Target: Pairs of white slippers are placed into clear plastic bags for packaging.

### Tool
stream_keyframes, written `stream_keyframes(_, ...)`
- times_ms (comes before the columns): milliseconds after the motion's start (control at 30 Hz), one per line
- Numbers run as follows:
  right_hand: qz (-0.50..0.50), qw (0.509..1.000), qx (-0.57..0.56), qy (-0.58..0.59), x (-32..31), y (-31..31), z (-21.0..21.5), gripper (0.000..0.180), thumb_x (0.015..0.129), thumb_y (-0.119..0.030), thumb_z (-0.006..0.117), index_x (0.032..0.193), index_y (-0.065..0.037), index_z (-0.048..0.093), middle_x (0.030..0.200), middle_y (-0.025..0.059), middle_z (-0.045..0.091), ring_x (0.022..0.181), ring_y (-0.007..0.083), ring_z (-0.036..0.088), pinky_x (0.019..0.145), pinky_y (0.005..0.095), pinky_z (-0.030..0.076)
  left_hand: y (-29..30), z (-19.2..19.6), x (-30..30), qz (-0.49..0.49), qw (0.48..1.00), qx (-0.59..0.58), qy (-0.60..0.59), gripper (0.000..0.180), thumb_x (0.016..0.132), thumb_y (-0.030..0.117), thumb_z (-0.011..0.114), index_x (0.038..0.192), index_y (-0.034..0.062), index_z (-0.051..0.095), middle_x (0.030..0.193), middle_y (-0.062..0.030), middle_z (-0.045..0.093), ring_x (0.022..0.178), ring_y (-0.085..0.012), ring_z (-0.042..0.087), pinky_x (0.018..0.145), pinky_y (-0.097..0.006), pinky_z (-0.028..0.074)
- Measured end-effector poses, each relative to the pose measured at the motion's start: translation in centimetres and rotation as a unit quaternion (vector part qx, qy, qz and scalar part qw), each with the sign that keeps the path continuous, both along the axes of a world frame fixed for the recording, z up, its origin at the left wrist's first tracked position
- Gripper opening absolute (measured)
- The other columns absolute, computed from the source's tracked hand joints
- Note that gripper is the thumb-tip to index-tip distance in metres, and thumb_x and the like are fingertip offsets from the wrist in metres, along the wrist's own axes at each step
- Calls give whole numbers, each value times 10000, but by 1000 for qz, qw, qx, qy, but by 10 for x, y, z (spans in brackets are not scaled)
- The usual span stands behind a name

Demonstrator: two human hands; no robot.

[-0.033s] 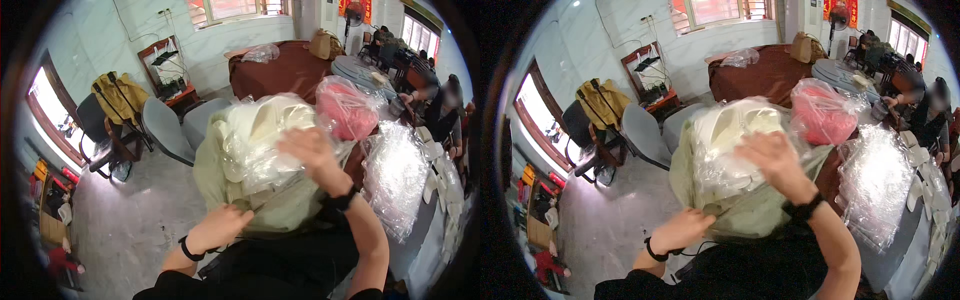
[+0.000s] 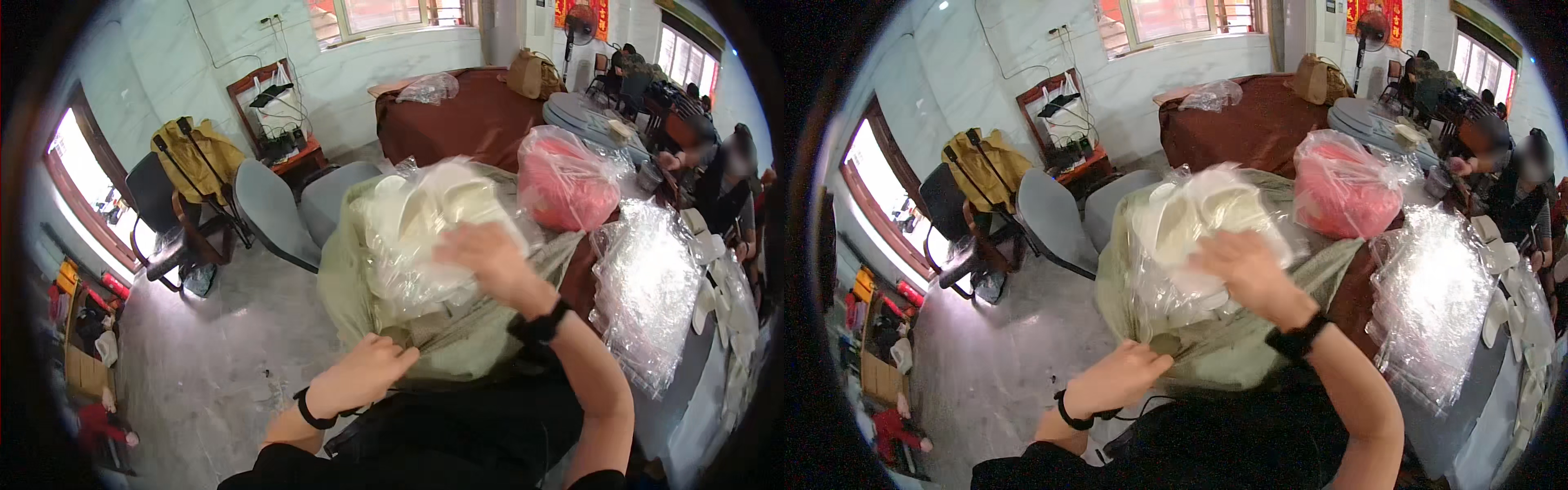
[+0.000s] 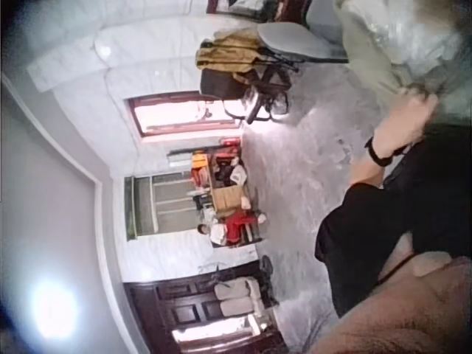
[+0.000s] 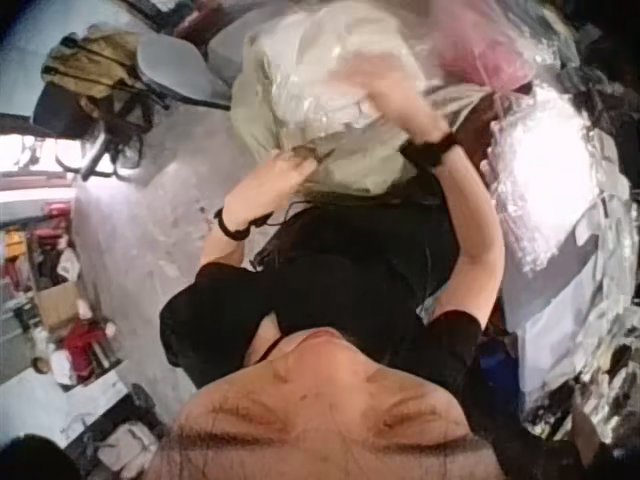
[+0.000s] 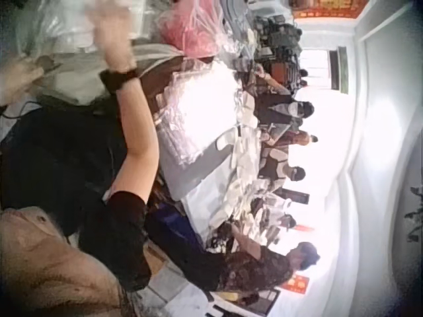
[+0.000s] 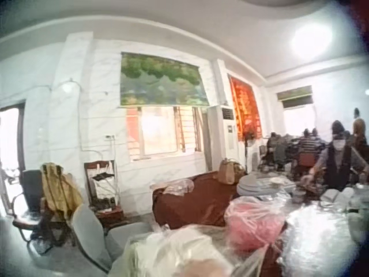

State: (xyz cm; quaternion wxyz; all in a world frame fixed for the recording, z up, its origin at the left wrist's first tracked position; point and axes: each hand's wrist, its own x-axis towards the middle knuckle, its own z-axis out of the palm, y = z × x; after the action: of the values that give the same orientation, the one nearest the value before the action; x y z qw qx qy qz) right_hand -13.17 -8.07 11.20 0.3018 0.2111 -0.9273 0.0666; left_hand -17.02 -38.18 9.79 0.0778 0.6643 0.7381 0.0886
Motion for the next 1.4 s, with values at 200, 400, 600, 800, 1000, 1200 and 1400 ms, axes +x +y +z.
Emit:
stream_keyframes(200,139,818,-70,-554,-28,-42,-75,375,851,-117,616,1222,-96,664,1146,184,695,1060,367,652,917,413,506,0,20,2,-9,999,45,-2,343,752,-15,619,1092,17,583,852,-82,576,886,-259,556,835,-358,399)
stream_keyframes(400,54,936,-246,-245,-17,10,-104,288,936,-252,612,1131,-59,698,1089,193,702,989,368,669,858,451,522,10,5,-9,-15,998,57,4,322,785,29,660,1099,35,589,880,-76,567,921,-245,558,842,-357,392)
stream_keyframes(600,-200,861,87,-460,68,25,-89,450,953,-515,553,971,-110,748,959,89,738,958,294,695,839,471,494,36,-24,-21,11,996,85,-25,591,783,221,791,1315,98,564,1193,-135,608,1180,-268,559,1018,-445,338)
stream_keyframes(800,-263,868,59,-417,132,47,-131,297,948,-408,600,954,-140,728,882,69,720,957,262,692,896,464,477,79,-110,-55,-21,995,-91,-16,851,712,337,857,1459,200,472,1319,-133,570,1312,-309,489,1087,-540,287)
stream_keyframes(1000,-365,916,-83,-142,203,84,-96,560,900,-227,679,1431,-144,522,1539,124,428,1409,339,400,1116,568,341,136,-35,0,7,997,-74,37,903,752,311,835,1525,178,389,1451,-166,497,1345,-333,475,1081,-580,317)
stream_keyframes(1200,-681,717,-106,-107,323,158,-112,722,894,-308,707,1536,-262,379,1528,113,420,1408,383,357,1060,724,281,218,-2,75,-272,956,83,-67,808,810,218,794,1510,92,410,1481,-192,468,1332,-387,468,1077,-497,367)
stream_keyframes(1400,-669,729,-109,-94,380,149,-141,369,861,-245,699,1230,-241,677,1117,64,578,1186,291,490,1008,620,313,287,-30,129,-368,922,99,-62,805,835,211,781,1527,111,383,1544,-213,389,1403,-440,395,1109,-549,338)
